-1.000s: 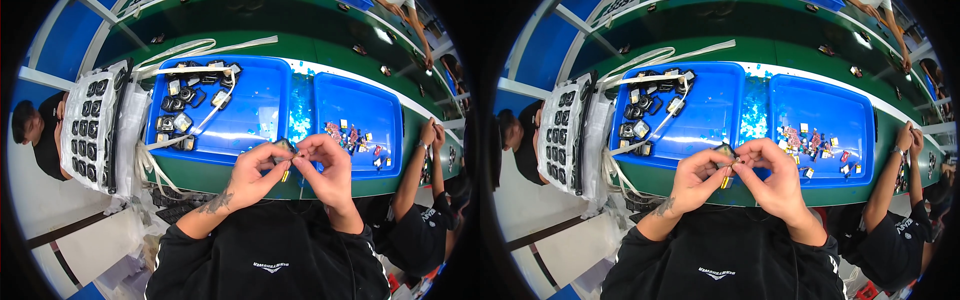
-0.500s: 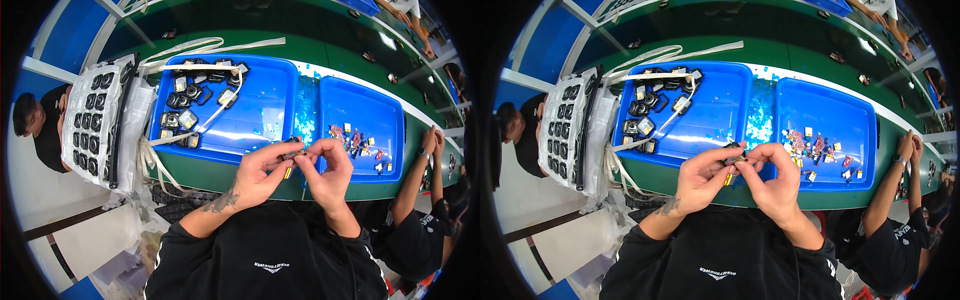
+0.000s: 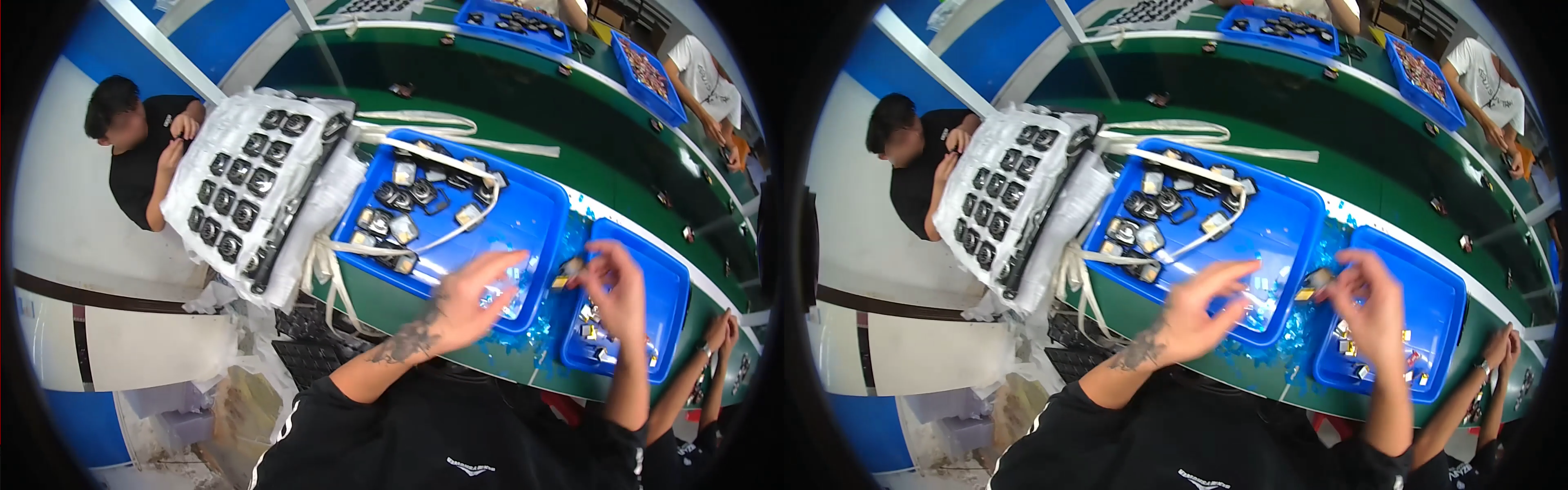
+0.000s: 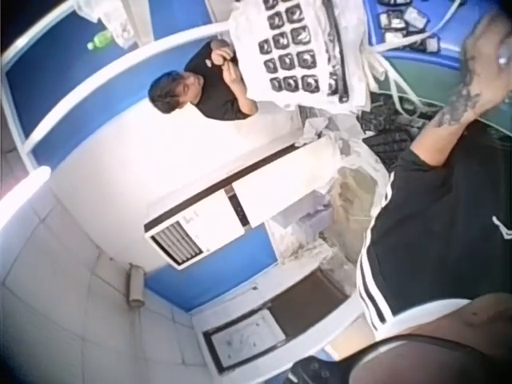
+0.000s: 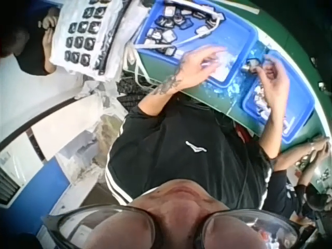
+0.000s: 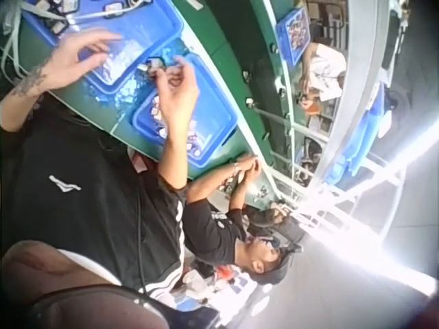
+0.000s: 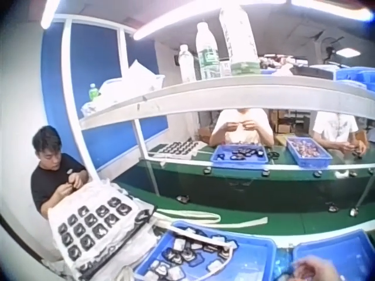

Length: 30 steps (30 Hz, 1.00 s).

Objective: Assembling small electronic components, specifically cooling fans, into plastic housings on a production line.

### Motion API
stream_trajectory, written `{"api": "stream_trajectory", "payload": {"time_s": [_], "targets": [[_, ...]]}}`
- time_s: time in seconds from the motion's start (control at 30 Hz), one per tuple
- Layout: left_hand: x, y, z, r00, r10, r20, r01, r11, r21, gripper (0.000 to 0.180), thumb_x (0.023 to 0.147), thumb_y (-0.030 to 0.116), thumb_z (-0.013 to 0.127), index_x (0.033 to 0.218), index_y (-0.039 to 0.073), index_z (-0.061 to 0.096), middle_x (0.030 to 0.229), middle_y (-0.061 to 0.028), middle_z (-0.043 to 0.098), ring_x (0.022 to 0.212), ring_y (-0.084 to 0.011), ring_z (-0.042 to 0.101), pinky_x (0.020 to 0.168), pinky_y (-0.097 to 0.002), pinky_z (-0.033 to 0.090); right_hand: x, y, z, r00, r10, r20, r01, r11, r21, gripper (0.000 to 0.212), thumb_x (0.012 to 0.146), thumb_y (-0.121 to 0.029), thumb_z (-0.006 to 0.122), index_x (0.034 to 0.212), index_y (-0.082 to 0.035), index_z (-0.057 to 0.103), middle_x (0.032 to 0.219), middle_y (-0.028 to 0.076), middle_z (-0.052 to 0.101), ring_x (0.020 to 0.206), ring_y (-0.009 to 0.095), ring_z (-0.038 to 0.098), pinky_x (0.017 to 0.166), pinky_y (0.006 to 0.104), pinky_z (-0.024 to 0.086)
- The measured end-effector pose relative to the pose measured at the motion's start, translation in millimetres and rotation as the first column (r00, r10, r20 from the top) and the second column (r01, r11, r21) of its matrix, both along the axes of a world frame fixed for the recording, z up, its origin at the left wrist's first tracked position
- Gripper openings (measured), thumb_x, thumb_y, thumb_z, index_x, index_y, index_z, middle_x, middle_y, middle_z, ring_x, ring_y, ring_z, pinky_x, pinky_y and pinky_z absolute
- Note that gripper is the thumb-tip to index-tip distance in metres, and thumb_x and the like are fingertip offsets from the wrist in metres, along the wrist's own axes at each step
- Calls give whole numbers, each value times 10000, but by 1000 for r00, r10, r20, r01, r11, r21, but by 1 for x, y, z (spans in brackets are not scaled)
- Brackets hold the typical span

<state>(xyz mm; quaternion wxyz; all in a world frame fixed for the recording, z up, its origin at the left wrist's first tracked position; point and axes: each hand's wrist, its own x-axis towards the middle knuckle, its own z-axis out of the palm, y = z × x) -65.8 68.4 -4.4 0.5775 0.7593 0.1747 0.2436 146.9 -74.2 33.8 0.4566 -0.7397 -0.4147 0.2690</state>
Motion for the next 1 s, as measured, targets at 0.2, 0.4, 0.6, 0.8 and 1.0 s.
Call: {"api": "stream_trajectory", "payload": {"time_s": [0.2, 0.4, 0.6, 0.8, 1.0], "targets": [[-9, 102, 4, 848, 507, -157, -118, 469, 875, 434, 868, 94, 613, 1283, 2, 531, 1320, -209, 536, 1231, -359, 510, 997, -422, 448, 173, 76, -45, 962, -255, -100, 251, 967, -51, 254, 809, 6, 649, 1039, 50, 552, 804, 119, 716, 551, 59, 511, 515, 236, 391], [8, 142, -27, 818, 494, -295, -53, 575, 817, 624, 921, 281, 577, 1433, 19, 335, 1519, -275, 238, 1379, -450, 283, 1064, -493, 358, 209, 83, -99, 937, -281, 207, 302, 951, -73, 230, 822, -52, 678, 1019, 51, 618, 843, 110, 723, 768, 171, 681, 709, 280, 505], [-8, 124, -21, 808, 421, -412, 73, 622, 779, 550, 912, 279, 604, 1360, 11, 434, 1423, -195, 452, 1343, -393, 376, 1078, -444, 367, 150, 81, -65, 724, -271, 634, 212, 962, 170, 259, 819, -74, 682, 1071, -23, 647, 923, 159, 637, 836, 275, 654, 761, 351, 525], [-41, 96, -2, 756, 420, -503, 192, 593, 782, 460, 911, 290, 614, 1278, 24, 539, 1379, -138, 519, 1350, -346, 395, 1054, -461, 387, 31, 122, -12, 787, 325, 524, -374, 927, -12, 157, 823, -59, 643, 967, -7, 675, 952, 172, 645, 927, 347, 627, 828, 398, 506], [-52, 79, -3, 755, 426, -498, 147, 631, 762, 396, 914, 314, 614, 1202, 43, 616, 1423, -139, 484, 1352, -339, 395, 1100, -487, 329, -16, 143, -26, 713, 460, 529, -502, 862, -74, 171, 838, -151, 659, 965, -36, 665, 940, 144, 633, 913, 340, 626, 782, 424, 522]]}}
